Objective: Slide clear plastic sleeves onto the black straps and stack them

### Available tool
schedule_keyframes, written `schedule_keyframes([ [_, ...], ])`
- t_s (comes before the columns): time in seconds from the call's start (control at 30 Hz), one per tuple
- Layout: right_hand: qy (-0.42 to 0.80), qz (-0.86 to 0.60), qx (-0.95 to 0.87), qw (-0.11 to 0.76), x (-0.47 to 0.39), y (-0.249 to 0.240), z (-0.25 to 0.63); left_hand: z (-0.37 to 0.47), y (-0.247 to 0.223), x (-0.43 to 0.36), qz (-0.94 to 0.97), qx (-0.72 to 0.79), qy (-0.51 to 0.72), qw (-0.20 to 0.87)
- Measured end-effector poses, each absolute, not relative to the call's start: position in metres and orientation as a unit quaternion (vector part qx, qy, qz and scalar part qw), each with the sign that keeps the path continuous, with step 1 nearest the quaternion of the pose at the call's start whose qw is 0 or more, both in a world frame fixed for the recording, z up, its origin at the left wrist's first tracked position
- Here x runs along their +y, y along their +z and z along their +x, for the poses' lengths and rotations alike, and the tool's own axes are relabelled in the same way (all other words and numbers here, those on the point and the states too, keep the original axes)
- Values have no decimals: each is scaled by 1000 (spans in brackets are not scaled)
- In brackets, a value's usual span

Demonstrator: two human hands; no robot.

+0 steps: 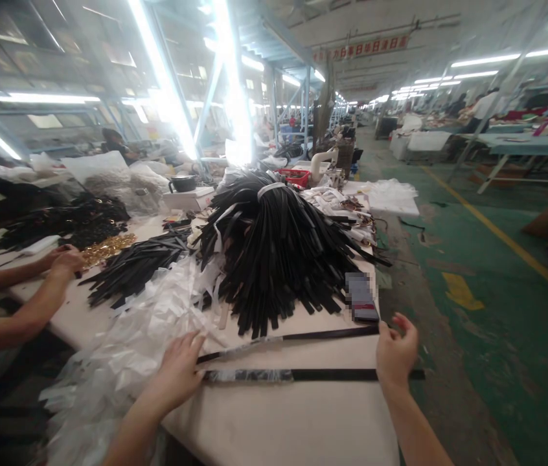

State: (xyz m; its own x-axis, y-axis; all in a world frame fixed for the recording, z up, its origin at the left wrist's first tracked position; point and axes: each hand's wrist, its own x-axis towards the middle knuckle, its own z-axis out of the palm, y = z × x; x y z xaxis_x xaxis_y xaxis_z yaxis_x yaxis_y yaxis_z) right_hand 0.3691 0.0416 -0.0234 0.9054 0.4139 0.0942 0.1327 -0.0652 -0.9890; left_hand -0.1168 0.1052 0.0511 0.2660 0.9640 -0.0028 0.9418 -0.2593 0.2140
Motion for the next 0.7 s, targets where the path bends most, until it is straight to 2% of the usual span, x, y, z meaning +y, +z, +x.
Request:
schedule_keyframes([
  [0.13,116,-729,-437,514,115,29,331,-49,45,94,842,455,243,160],
  [0.2,84,-747,-521,405,154,55,315,-15,36,88,845,434,270,154],
  [0.23,77,-754,-527,386,171,65,310,-2,30,85,850,436,257,146],
  [0.37,75,-787,-525,314,212,82,303,18,6,75,864,449,200,105],
  [0.5,84,-801,-538,248,212,80,298,12,-7,70,851,464,228,90],
  [0.63,70,-800,-550,228,183,77,285,9,-7,73,820,479,293,107],
  [0.7,67,-789,-556,254,157,80,278,2,-3,81,795,504,320,107],
])
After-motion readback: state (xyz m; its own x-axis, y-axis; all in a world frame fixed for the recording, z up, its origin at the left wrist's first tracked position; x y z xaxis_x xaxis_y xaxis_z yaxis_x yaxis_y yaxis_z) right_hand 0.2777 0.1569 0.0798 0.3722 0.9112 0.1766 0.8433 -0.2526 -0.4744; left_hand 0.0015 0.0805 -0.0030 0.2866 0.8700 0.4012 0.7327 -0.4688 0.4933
